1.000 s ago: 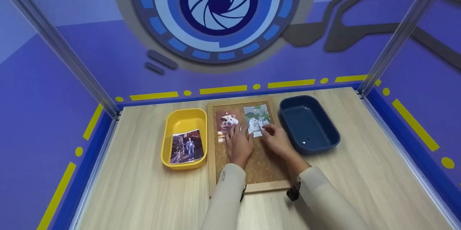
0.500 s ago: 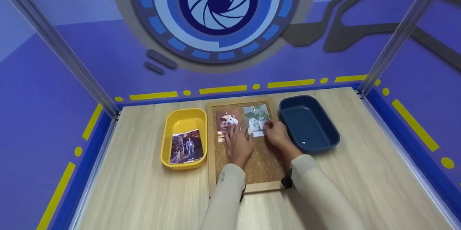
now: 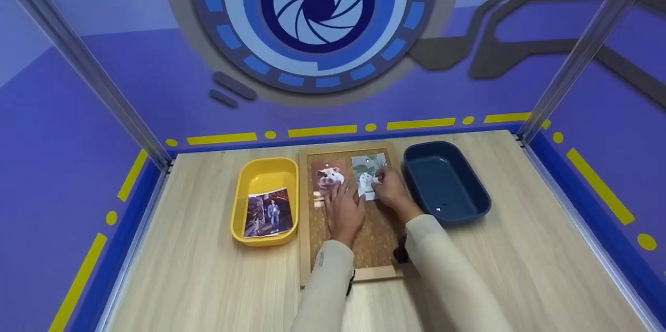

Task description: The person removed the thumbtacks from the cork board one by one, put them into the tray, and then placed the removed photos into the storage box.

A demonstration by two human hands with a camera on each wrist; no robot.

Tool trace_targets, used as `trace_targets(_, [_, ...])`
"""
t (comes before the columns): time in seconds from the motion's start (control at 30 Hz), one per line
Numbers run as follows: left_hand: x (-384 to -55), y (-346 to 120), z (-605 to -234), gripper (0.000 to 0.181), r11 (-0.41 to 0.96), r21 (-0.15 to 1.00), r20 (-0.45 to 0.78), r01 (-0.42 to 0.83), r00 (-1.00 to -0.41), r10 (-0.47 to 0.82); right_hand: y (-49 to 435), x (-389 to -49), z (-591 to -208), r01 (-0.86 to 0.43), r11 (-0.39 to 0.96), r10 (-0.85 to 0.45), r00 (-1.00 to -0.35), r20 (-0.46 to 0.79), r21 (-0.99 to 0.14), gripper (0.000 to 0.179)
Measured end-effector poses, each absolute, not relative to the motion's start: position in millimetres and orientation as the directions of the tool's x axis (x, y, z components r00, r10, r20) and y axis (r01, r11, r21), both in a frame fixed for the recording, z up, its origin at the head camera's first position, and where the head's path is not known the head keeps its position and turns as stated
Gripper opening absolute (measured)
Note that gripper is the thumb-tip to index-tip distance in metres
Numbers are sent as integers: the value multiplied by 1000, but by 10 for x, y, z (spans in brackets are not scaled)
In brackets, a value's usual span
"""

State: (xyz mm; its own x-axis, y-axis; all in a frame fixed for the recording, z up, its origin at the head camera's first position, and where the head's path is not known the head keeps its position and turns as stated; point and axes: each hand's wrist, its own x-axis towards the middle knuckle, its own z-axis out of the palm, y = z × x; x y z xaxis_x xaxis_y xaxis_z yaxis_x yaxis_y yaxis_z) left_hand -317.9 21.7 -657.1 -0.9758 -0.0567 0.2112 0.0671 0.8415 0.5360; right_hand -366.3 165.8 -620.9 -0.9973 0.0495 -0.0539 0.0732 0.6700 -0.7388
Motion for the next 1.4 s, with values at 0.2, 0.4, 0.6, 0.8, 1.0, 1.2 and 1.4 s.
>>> trace_targets(0.2, [-3182, 221, -6564, 40, 854, 515, 217, 68, -975, -54, 1598, -3726, -6225, 99, 615, 82, -995, -62, -782, 29])
trace_targets(0.4, [-3183, 192, -6601, 39, 864, 498, 231, 73, -972, -51, 1521, -3790, -6265, 106, 604, 110, -993, -50, -790, 28])
trace_targets(0.6, [-3165, 170, -6605, 40, 853, 517, 219, 67, -974, -56, 1480, -3840, -6280, 120, 611, 117, -991, -60, -783, 28])
trace_targets(0.8, [-3173, 178, -6566, 38, 849, 522, 235, 77, -970, -57, 1462, -3864, -6260, 86, 608, 116, -993, -19, -789, 30])
trace_targets(1.0, [-3166, 191, -6546, 36, 854, 514, 251, 83, -966, -57, 1469, -3888, -6235, 82, 622, 112, -994, -16, -779, 32])
trace_targets(1.2, [-3164, 205, -6527, 36, 848, 522, 250, 89, -967, -52, 1478, -3953, -6228, 97, 631, 112, -993, -33, -770, 35])
trace_targets(1.4, [-3168, 188, -6545, 36, 852, 517, 236, 77, -970, -55, 1460, -4006, -6228, 136, 626, 101, -991, -92, -768, 43])
